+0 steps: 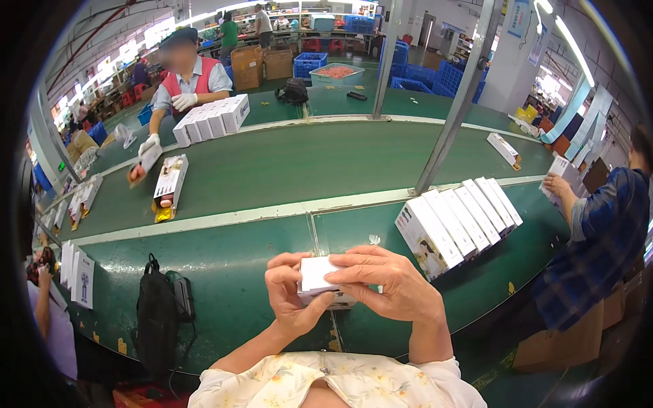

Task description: The person packs items on an assembly line by taking open product boxes from a conveyor belt, folding and closing the flaps of each box by hand, and stacking the closed boxes on the conveyor table.

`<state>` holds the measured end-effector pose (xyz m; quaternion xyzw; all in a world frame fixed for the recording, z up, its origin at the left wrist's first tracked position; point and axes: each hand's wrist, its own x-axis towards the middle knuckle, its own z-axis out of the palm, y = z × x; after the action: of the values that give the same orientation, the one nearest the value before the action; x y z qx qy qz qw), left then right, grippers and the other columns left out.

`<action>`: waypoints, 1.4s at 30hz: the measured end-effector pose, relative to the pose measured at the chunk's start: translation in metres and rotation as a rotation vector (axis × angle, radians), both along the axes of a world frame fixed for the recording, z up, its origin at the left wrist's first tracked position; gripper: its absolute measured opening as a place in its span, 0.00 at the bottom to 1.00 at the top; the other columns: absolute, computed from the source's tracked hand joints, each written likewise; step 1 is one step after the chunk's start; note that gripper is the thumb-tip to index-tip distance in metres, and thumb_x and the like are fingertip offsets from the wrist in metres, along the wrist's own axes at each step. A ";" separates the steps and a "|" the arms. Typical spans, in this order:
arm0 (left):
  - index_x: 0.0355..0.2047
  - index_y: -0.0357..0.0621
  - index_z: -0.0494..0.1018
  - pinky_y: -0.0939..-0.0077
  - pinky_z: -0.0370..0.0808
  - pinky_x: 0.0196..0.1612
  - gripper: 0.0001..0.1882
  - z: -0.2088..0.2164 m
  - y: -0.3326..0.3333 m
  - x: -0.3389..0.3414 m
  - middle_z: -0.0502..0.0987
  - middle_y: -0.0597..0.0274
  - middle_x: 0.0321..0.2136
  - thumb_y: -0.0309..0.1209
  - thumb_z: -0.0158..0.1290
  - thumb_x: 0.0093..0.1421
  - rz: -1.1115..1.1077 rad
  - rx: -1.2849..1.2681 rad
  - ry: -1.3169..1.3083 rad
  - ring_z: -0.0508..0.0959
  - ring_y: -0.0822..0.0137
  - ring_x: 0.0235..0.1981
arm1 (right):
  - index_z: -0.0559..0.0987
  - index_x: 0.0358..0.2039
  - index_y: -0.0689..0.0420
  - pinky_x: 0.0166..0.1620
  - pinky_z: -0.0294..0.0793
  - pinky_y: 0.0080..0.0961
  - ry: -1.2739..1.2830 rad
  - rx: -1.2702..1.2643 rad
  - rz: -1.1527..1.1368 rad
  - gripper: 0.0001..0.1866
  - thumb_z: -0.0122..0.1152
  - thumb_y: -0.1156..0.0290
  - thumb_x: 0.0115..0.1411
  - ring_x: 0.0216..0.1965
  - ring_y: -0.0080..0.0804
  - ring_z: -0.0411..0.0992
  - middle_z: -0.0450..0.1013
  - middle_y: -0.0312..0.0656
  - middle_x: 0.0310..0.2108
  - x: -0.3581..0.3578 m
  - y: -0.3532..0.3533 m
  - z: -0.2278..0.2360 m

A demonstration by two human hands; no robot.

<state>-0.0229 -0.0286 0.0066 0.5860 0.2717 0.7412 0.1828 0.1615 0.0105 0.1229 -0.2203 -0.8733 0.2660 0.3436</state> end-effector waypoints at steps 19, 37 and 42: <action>0.59 0.42 0.61 0.61 0.63 0.60 0.30 0.000 -0.008 0.005 0.61 0.47 0.53 0.31 0.59 0.59 0.044 -0.029 0.128 0.64 0.57 0.55 | 0.87 0.43 0.51 0.60 0.75 0.39 -0.158 0.101 0.048 0.17 0.73 0.79 0.51 0.45 0.43 0.81 0.82 0.43 0.48 0.007 -0.004 0.013; 0.39 0.50 0.83 0.54 0.67 0.60 0.08 0.006 0.005 -0.002 0.71 0.53 0.49 0.30 0.63 0.59 0.053 0.072 0.161 0.70 0.51 0.53 | 0.80 0.49 0.60 0.53 0.80 0.25 0.509 -0.307 -0.209 0.23 0.75 0.82 0.52 0.52 0.27 0.75 0.74 0.43 0.51 0.027 -0.021 -0.061; 0.37 0.50 0.82 0.54 0.69 0.57 0.08 0.006 0.008 -0.007 0.72 0.54 0.47 0.29 0.66 0.57 0.073 0.102 0.197 0.71 0.52 0.52 | 0.86 0.42 0.51 0.51 0.81 0.28 0.289 0.076 -0.302 0.17 0.77 0.78 0.50 0.50 0.35 0.76 0.75 0.42 0.50 0.012 -0.026 -0.059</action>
<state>-0.0300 -0.0205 0.0126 0.6541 0.2714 0.6992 0.0980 0.1740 -0.0159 0.0643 -0.2952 -0.7814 0.2071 0.5092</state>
